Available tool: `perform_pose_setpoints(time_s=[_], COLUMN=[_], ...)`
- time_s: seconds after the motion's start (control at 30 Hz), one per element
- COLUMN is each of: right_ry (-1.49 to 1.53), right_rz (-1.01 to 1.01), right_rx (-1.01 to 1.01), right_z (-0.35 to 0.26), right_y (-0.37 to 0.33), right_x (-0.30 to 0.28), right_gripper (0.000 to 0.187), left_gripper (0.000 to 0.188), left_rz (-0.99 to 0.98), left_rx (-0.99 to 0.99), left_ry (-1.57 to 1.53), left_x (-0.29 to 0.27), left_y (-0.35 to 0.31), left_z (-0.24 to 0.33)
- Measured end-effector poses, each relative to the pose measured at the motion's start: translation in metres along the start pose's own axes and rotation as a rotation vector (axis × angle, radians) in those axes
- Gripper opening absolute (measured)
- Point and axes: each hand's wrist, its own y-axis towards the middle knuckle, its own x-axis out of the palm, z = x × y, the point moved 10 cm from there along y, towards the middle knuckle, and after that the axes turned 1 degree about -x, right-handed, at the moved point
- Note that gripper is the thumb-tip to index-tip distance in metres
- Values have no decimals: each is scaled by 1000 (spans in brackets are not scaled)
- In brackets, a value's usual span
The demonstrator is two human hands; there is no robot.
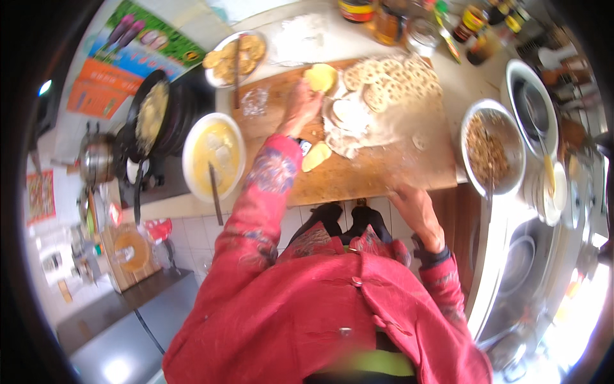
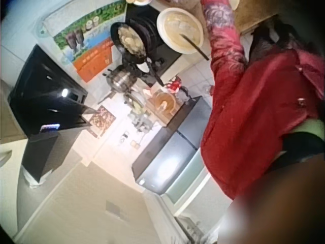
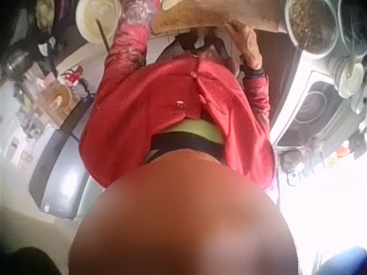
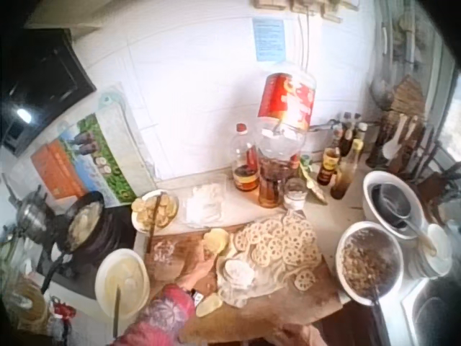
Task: The person assembles stuffed vegetable snacks by placing a meat filling between two slices of potato or lotus root, then coats them in flour and a liquid batter before deep-frying in a wok. The person uses chopsticks to turn the items in the hot oil and places finished pieces on a plate.
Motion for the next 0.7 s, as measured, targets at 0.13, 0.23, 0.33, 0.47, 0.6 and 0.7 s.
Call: perform_pose_setpoints(time_s=[0.13, 0.23, 0.33, 0.47, 0.6, 0.7], right_ry=[182, 139, 194, 214, 173, 191], right_rz=[42, 43, 13, -29, -59, -55], right_rx=[104, 182, 203, 198, 146, 166], right_z=[25, 36, 39, 37, 27, 22], right_y=[-20, -30, -35, -29, -15, -6], right_x=[-3, -3, 1, 8, 18, 27], right_gripper=[18, 20, 21, 20, 21, 18], left_gripper=[44, 73, 77, 54, 62, 67], left_rz=[218, 167, 200, 310, 413, 348], left_rx=[13, -3, 5, 73, 200, 174], left_ry=[137, 234, 324, 462, 334, 317], left_x=[0, 10, 11, 13, 11, 14], left_y=[22, 29, 30, 32, 32, 36], left_z=[3, 6, 8, 3, -7, -14])
